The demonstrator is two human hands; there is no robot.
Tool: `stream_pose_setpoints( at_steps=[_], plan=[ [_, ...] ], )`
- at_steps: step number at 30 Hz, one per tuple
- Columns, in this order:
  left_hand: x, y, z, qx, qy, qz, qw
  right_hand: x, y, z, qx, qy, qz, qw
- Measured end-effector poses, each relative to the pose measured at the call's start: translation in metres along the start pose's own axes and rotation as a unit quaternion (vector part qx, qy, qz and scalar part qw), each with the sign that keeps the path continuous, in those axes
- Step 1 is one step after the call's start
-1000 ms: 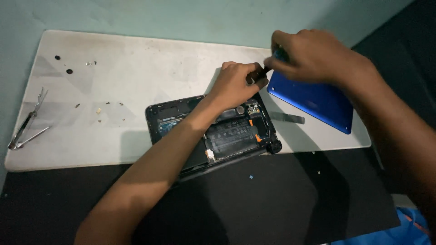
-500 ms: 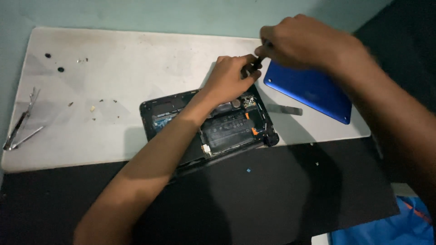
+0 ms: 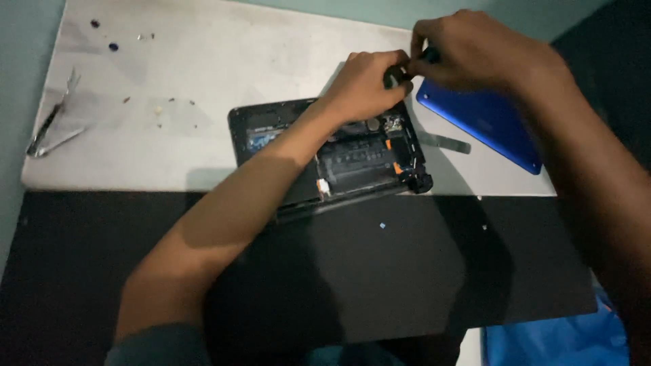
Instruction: Reassembling a laptop by fastening internal screws and snapping the outer casing back together.
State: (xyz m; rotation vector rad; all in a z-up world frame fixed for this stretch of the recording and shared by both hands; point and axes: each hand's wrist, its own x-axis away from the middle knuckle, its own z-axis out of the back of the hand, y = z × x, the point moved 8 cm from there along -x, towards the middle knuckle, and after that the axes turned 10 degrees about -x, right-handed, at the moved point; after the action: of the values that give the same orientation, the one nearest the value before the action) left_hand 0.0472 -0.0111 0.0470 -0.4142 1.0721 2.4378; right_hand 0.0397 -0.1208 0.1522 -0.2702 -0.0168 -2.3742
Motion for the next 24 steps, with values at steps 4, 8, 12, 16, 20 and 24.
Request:
stream_pose_setpoints(
  at_steps=[4,8,12,16,20,24],
  plan=[
    [0.000,-0.009,0.012,0.075,0.002,0.078,0.994,-0.009,0.013,-0.001,-0.041,-0.002,-0.069,0.997],
    [0.004,-0.056,0.059,0.101,0.171,0.158,0.967,-0.024,0.010,0.003,-0.011,-0.005,-0.072,0.997],
    [0.040,-0.010,0.100,-0.054,-0.074,0.198,0.976,-0.032,0.031,-0.008,-0.007,0.010,-0.047,0.999],
    [0.117,0.032,0.077,-0.206,-0.236,0.149,0.938,-0.013,0.015,-0.021,0.060,0.073,-0.032,0.995],
    [0.185,0.042,0.055,-0.344,-0.245,0.134,0.896,0.059,-0.015,-0.022,0.109,0.289,0.035,0.951],
    [0.241,0.074,0.082,-0.436,-0.015,0.034,0.899,0.096,0.024,-0.072,-0.048,0.289,-0.074,0.953]
  ],
)
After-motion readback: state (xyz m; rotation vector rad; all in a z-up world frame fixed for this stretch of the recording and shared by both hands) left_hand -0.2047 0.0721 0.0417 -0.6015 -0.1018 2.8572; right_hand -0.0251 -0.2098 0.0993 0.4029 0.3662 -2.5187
